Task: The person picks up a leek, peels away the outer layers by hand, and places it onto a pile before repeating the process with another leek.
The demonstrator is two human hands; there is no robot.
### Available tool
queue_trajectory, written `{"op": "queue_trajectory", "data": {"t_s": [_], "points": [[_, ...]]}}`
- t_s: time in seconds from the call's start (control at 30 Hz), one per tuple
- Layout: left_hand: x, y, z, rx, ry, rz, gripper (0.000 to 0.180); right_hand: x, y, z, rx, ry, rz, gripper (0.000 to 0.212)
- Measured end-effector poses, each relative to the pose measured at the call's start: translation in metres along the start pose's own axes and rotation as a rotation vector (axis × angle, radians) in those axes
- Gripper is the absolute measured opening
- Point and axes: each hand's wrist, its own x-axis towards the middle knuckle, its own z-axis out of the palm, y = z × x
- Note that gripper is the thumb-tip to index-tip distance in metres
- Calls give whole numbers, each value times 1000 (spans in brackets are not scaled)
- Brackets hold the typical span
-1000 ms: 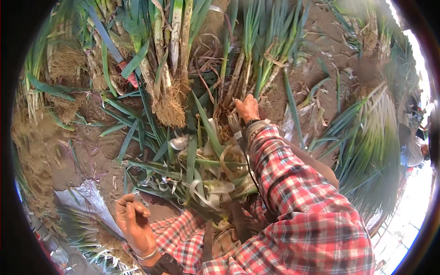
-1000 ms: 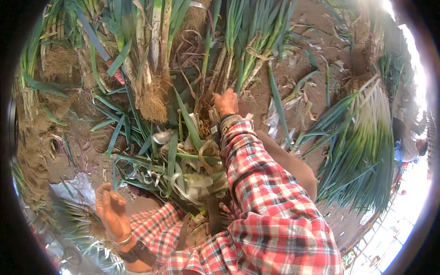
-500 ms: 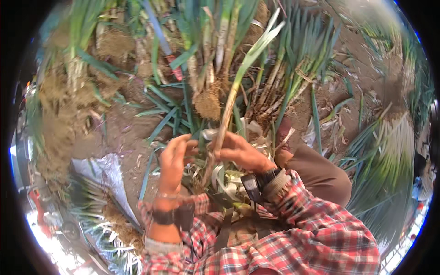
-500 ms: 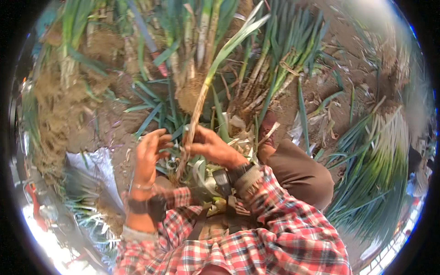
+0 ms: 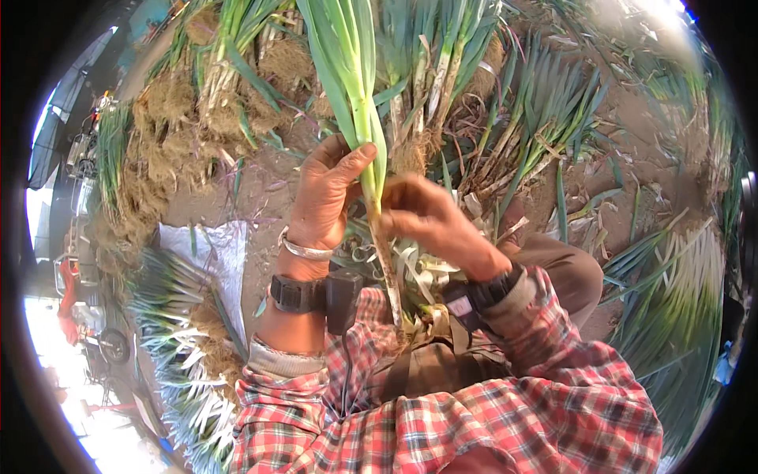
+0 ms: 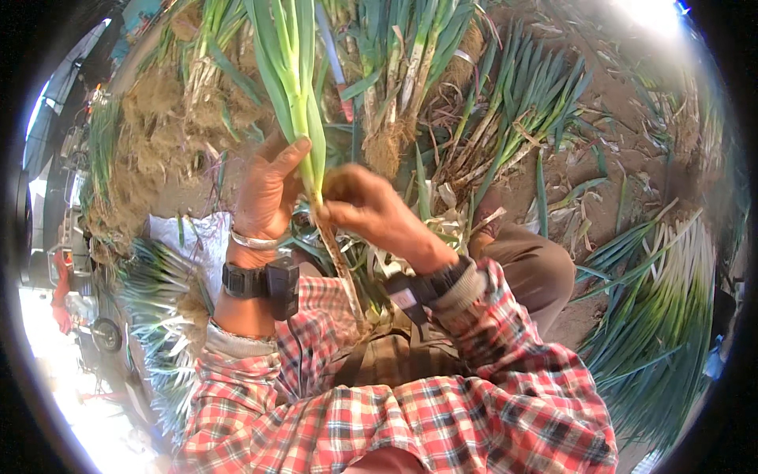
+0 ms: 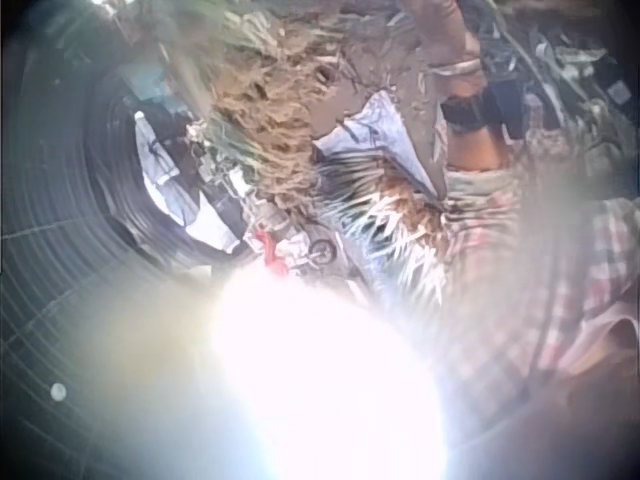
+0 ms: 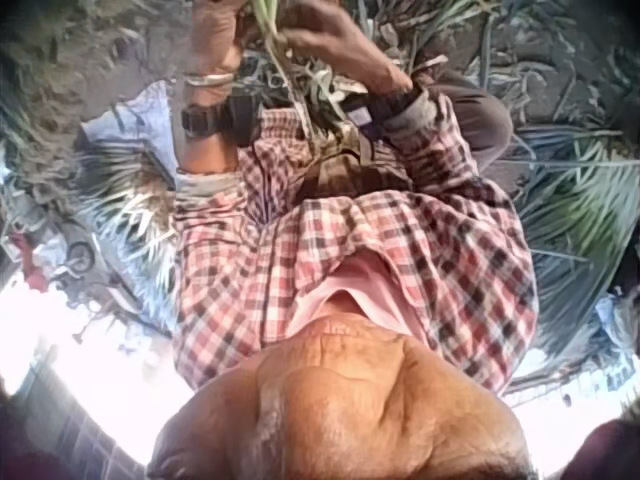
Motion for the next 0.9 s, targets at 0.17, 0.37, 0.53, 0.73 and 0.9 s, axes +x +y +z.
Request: {"op": "queue_trajectory", "data": {"t_s": [0.17, 0.37, 0.53, 0.73, 0.9], "points": [[-44, 13, -17, 99, 40, 123, 24, 14, -18, 41, 191, -77, 22, 33], [-86, 14, -28, 218, 205, 234, 20, -3, -26, 77, 125, -79, 83, 22], [-100, 32, -63, 203, 367, 275, 20, -43, -25, 83, -426, -418, 87, 24], [-116, 53, -77, 248, 333, 306, 25, -119, 88, -12, -1548, -220, 270, 46], [-129, 44, -53, 259, 303, 349, 29, -85, 26, 72, -54, -211, 199, 46]]}}
